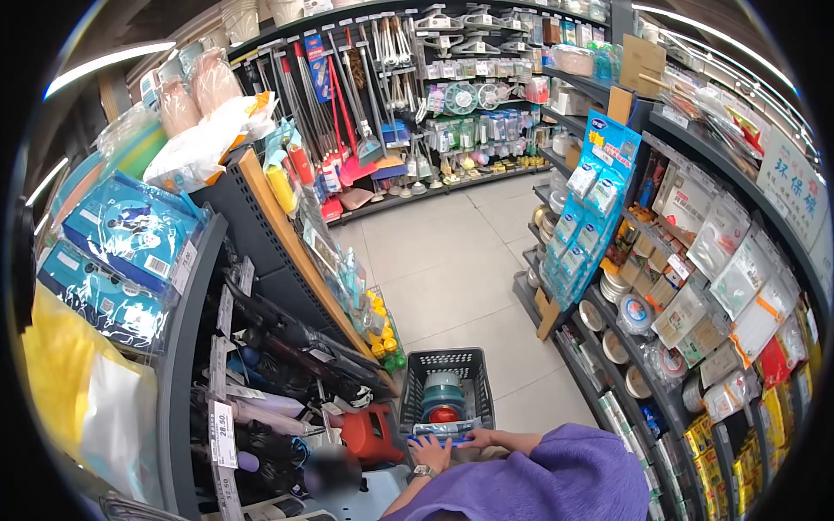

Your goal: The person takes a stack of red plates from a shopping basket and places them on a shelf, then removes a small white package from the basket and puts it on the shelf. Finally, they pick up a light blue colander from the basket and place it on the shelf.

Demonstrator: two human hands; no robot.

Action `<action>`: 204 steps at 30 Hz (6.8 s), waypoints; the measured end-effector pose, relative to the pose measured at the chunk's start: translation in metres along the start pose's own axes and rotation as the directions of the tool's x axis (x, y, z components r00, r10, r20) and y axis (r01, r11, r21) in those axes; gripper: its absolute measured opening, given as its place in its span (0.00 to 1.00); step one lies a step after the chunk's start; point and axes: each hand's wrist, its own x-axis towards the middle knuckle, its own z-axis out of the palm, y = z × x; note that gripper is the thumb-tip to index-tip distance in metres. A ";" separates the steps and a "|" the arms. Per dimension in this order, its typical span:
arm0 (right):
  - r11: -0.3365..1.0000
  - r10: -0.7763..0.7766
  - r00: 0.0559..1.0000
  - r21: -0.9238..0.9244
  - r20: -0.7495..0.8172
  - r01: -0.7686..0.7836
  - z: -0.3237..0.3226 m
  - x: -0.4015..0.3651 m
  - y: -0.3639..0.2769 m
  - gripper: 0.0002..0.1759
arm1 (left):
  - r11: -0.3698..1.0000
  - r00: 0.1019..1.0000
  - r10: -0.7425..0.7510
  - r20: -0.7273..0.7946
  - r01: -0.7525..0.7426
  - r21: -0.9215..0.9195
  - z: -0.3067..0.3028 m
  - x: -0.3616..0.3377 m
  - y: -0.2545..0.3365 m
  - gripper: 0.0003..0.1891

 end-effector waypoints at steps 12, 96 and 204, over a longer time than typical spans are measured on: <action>0.999 0.051 0.994 -0.007 0.093 -0.051 -0.004 0.007 0.005 0.43 | 1.000 1.000 -0.026 -0.004 0.025 -0.018 -0.006 -0.003 0.006 0.42; 0.967 -0.043 0.957 -0.230 0.287 0.112 -0.017 -0.003 -0.022 0.62 | 0.979 0.906 -0.203 0.371 0.191 0.071 -0.011 0.008 0.017 0.59; 0.943 -0.172 0.985 -0.293 -0.020 0.159 0.100 -0.132 0.058 0.46 | 0.994 0.957 -0.098 0.273 0.108 -0.021 0.048 -0.185 0.046 0.47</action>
